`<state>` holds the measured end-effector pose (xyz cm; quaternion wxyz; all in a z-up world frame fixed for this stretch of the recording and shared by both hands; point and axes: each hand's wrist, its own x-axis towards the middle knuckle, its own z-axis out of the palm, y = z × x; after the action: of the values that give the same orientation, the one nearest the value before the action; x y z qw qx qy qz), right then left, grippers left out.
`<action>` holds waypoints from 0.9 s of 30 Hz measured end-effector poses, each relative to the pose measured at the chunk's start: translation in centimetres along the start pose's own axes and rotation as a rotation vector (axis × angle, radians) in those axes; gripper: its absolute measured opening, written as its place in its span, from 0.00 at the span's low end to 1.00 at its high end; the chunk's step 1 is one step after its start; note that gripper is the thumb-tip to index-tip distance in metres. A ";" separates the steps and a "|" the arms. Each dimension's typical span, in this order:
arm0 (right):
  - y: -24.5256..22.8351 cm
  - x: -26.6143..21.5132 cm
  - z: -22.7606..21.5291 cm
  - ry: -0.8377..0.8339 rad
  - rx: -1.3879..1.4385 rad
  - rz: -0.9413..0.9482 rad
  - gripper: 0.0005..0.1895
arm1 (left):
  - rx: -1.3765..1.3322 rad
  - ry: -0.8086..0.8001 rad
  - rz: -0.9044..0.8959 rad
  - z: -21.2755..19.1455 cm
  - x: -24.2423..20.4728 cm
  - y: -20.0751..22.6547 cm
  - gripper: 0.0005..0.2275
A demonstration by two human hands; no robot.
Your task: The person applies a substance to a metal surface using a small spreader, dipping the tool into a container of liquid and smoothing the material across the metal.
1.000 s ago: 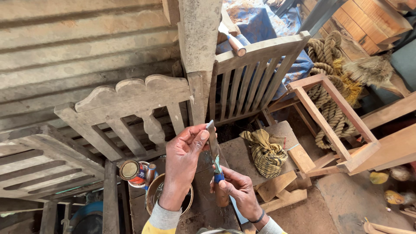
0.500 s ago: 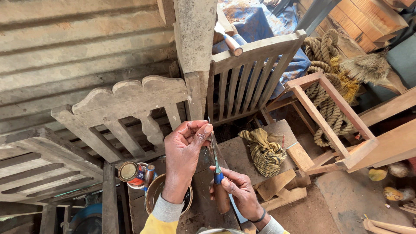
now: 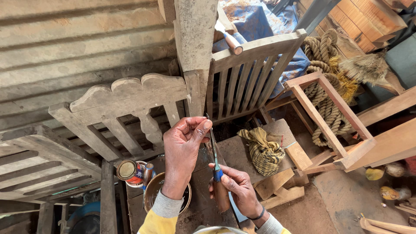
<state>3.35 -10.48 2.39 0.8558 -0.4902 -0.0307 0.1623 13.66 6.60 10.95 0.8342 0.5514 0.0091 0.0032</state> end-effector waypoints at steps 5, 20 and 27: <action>-0.1 0.2 0.1 0.009 -0.008 0.019 0.28 | -0.006 0.005 -0.001 -0.1 0.2 0.0 0.10; 1.2 1.7 -0.7 0.424 -0.631 -0.354 0.25 | -0.021 -0.037 0.042 -0.4 -0.1 -0.5 0.08; -0.3 1.7 1.2 0.416 -0.835 -0.475 0.23 | 0.039 0.037 0.042 -0.3 0.0 -0.8 0.07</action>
<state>4.72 -9.07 3.07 0.5889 -0.7909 -0.0322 -0.1630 13.69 6.54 10.11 0.8228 0.5674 0.0130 0.0306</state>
